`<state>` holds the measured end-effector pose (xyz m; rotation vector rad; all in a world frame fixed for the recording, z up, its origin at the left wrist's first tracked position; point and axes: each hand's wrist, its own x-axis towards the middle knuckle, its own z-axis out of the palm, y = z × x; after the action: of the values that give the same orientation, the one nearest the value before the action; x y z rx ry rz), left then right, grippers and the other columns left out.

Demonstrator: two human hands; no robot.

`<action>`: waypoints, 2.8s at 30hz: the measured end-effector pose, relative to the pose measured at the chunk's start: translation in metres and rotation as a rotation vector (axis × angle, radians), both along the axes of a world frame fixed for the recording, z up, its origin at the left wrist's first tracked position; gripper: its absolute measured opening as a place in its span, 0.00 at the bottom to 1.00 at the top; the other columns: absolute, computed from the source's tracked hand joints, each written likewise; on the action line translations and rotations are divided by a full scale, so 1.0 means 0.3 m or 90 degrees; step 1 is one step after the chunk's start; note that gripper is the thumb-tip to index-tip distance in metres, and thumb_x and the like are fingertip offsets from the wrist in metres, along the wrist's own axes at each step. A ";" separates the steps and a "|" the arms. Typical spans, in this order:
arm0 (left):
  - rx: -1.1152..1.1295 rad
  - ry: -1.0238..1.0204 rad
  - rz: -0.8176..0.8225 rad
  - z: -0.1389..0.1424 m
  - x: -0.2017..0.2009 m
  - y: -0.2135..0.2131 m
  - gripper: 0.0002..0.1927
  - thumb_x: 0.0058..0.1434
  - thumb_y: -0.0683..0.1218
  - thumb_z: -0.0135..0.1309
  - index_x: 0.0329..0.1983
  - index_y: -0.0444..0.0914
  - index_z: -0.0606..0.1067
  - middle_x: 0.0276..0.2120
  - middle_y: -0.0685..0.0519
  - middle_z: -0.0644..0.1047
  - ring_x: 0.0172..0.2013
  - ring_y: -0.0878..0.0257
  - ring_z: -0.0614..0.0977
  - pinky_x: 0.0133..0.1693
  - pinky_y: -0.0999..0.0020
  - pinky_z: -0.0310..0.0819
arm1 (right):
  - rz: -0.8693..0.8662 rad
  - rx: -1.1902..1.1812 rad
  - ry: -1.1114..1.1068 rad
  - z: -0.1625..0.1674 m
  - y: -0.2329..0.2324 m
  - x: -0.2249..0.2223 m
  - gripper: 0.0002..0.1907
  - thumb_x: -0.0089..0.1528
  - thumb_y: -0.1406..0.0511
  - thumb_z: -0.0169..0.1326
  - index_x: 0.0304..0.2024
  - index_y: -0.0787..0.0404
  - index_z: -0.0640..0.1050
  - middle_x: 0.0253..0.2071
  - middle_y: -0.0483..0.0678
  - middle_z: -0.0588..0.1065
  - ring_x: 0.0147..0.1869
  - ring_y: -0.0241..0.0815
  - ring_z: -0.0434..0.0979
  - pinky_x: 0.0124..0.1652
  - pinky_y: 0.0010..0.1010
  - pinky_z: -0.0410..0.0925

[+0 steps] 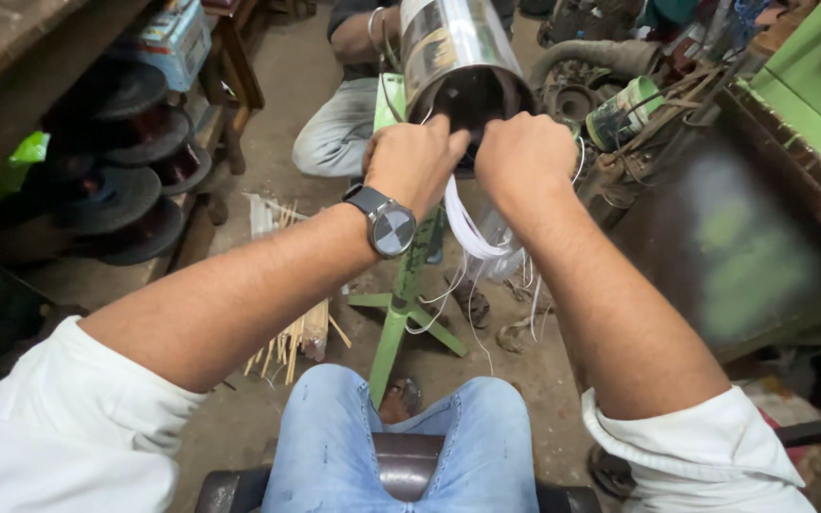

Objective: The person sits at a bench-mounted rotating drum machine and handles a coil of white wire, feeding and arranging the wire into the machine's drum and adjusting the coil. They then pick up a hammer and a metal rod and tap the rod against the machine assembly before setting the tools aside.

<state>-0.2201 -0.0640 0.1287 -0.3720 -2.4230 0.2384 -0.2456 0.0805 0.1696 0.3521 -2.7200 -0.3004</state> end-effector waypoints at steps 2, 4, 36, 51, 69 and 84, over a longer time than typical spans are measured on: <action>0.035 0.057 -0.080 -0.011 0.005 -0.028 0.07 0.60 0.44 0.53 0.42 0.43 0.76 0.35 0.49 0.76 0.22 0.53 0.83 0.20 0.57 0.76 | -0.007 0.009 -0.004 0.000 -0.009 0.009 0.13 0.62 0.63 0.50 0.38 0.58 0.86 0.38 0.57 0.82 0.43 0.57 0.84 0.40 0.46 0.76; 0.087 0.073 -0.175 -0.011 -0.002 -0.071 0.09 0.58 0.44 0.53 0.43 0.44 0.76 0.35 0.49 0.76 0.23 0.51 0.82 0.21 0.55 0.75 | -0.014 0.009 -0.001 0.003 -0.016 0.017 0.13 0.63 0.63 0.50 0.39 0.58 0.85 0.39 0.58 0.82 0.43 0.59 0.84 0.40 0.47 0.75; 0.119 0.058 -0.237 -0.046 -0.149 -0.145 0.10 0.66 0.46 0.50 0.33 0.38 0.79 0.29 0.47 0.79 0.29 0.48 0.83 0.30 0.52 0.76 | -0.053 0.056 0.032 0.023 -0.135 -0.007 0.10 0.61 0.65 0.53 0.36 0.59 0.86 0.38 0.58 0.82 0.43 0.58 0.84 0.39 0.46 0.76; -0.063 -0.210 0.034 0.098 -0.045 0.015 0.12 0.62 0.46 0.50 0.39 0.41 0.84 0.35 0.49 0.84 0.35 0.51 0.87 0.29 0.53 0.83 | -0.004 -0.004 -0.113 0.134 -0.001 0.179 0.25 0.61 0.60 0.50 0.62 0.47 0.73 0.47 0.63 0.77 0.50 0.63 0.78 0.46 0.50 0.72; 0.067 0.064 -0.122 -0.018 -0.074 -0.044 0.11 0.65 0.45 0.47 0.35 0.39 0.81 0.33 0.45 0.82 0.31 0.48 0.84 0.30 0.53 0.78 | 0.054 0.056 0.040 0.073 -0.009 0.095 0.12 0.60 0.63 0.52 0.40 0.57 0.85 0.39 0.54 0.82 0.43 0.54 0.84 0.39 0.44 0.76; -0.009 -0.006 -0.069 0.014 -0.182 -0.051 0.12 0.63 0.48 0.48 0.33 0.43 0.83 0.33 0.48 0.83 0.33 0.49 0.84 0.32 0.52 0.78 | -0.052 0.070 0.035 0.067 -0.061 -0.037 0.12 0.61 0.63 0.54 0.43 0.54 0.85 0.43 0.50 0.82 0.48 0.52 0.83 0.40 0.42 0.75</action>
<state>-0.2748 -0.0793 0.1331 -0.5112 -2.4020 0.2067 -0.2568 0.0622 0.1898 0.2594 -2.6739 -0.4772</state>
